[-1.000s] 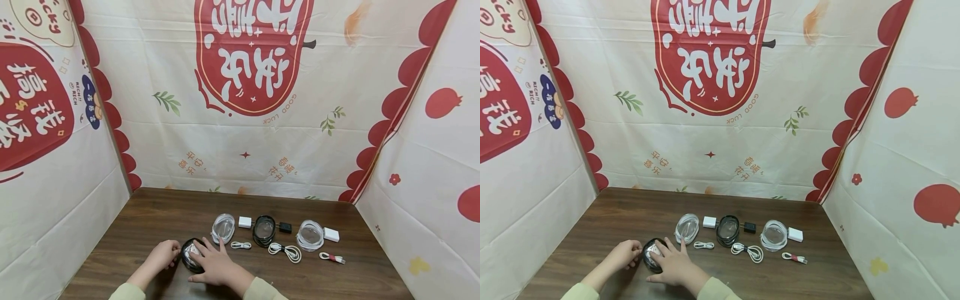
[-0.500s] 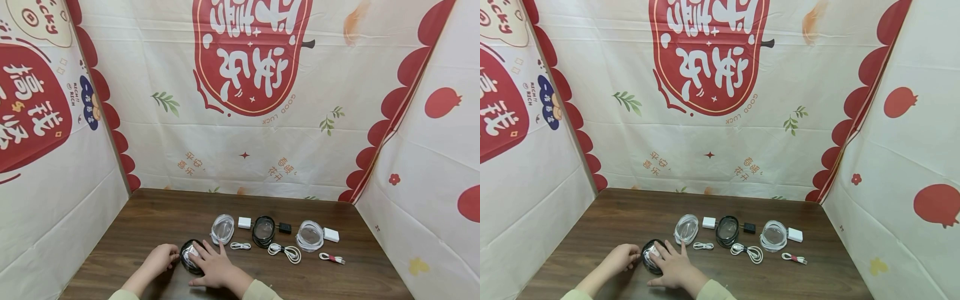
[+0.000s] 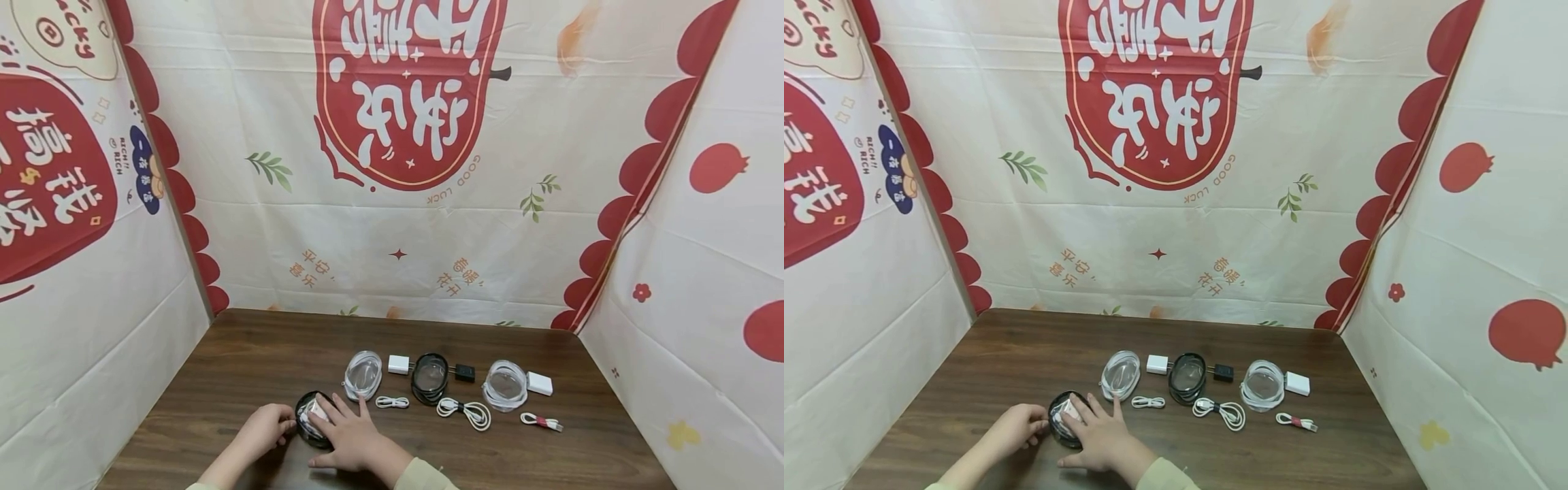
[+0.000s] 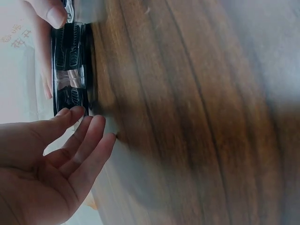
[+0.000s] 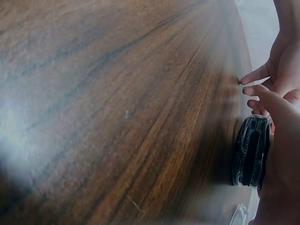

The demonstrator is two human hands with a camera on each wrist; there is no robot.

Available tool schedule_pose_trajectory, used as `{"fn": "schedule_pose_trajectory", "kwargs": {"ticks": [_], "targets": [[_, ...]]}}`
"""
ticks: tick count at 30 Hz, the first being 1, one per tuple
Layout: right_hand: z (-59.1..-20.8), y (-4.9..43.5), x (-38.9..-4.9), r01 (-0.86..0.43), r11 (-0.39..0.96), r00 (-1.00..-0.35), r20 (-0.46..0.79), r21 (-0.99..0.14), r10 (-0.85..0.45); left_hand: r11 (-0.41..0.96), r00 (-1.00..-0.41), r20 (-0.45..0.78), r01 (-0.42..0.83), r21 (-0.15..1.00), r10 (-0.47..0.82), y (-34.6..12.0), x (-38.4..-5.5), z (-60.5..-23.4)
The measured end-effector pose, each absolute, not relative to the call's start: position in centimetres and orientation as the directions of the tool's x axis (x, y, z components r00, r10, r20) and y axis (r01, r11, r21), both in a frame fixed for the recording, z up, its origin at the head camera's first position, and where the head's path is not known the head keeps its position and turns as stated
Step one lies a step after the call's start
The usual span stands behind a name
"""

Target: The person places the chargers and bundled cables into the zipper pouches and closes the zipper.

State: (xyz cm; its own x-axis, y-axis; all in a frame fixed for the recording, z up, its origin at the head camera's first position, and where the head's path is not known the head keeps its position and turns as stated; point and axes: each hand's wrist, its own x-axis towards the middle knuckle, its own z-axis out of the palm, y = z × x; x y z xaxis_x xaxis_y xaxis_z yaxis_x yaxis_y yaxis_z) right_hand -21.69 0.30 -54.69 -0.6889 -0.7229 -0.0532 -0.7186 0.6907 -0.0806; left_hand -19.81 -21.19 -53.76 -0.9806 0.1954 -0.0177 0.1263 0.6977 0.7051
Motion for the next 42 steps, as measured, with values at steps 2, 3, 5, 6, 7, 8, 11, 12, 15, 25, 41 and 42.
{"fn": "schedule_pose_trajectory", "kwargs": {"ticks": [2,3,5,6,7,8,11,12,15,25,41,42], "targets": [[-54.7,0.3,-21.6,-0.721,0.689,-0.687,-0.052,-0.072,-0.725,0.694,-0.981,-0.024,0.119,0.71,0.193,-21.1,-19.6,-53.7],[-54.7,0.3,-21.6,-0.724,0.687,-0.685,-0.049,-0.062,-0.727,0.692,-0.981,-0.025,0.117,0.712,0.192,-21.1,-19.5,-53.7],[-54.5,0.4,-21.4,-0.726,0.686,-0.684,-0.043,-0.045,-0.728,0.692,-0.982,-0.031,0.11,0.714,0.188,-21.0,-19.3,-53.6],[-54.4,0.4,-21.3,-0.726,0.687,-0.686,-0.041,-0.04,-0.727,0.694,-0.982,-0.029,0.112,0.711,0.187,-21.0,-19.3,-53.6],[-54.3,0.4,-21.2,-0.726,0.687,-0.685,-0.041,-0.036,-0.727,0.701,-0.983,-0.025,0.114,0.704,0.184,-21.0,-19.3,-53.6],[-54.2,0.4,-21.1,-0.727,0.686,-0.684,-0.043,-0.042,-0.728,0.708,-0.983,-0.022,0.116,0.697,0.182,-20.9,-19.3,-53.7],[-54.4,0.3,-21.3,-0.724,0.687,-0.686,-0.043,-0.063,-0.726,0.724,-0.987,-0.026,0.1,0.682,0.162,-20.8,-19.4,-53.7],[-54.4,0.2,-21.3,-0.723,0.687,-0.686,-0.041,-0.074,-0.726,0.728,-0.988,-0.029,0.09,0.68,0.15,-20.8,-19.4,-53.7],[-54.5,0.2,-21.6,-0.728,0.678,-0.679,-0.027,-0.101,-0.733,0.725,-0.993,-0.045,0.047,0.688,0.107,-20.8,-19.5,-53.7],[-53.0,1.3,-21.9,-0.684,0.674,-0.713,0.063,-0.279,-0.698,0.68,-0.997,-0.049,-0.081,0.728,-0.066,-20.8,-19.0,-52.9],[-53.2,2.1,-21.4,-0.533,0.725,-0.823,0.066,-0.435,-0.565,0.572,-0.975,-0.223,-0.175,0.801,0.013,-18.2,-16.2,-52.5],[-53.2,2.1,-21.4,-0.53,0.722,-0.824,0.069,-0.446,-0.562,0.565,-0.975,-0.221,-0.17,0.807,0.022,-18.0,-16.1,-52.5]]}}
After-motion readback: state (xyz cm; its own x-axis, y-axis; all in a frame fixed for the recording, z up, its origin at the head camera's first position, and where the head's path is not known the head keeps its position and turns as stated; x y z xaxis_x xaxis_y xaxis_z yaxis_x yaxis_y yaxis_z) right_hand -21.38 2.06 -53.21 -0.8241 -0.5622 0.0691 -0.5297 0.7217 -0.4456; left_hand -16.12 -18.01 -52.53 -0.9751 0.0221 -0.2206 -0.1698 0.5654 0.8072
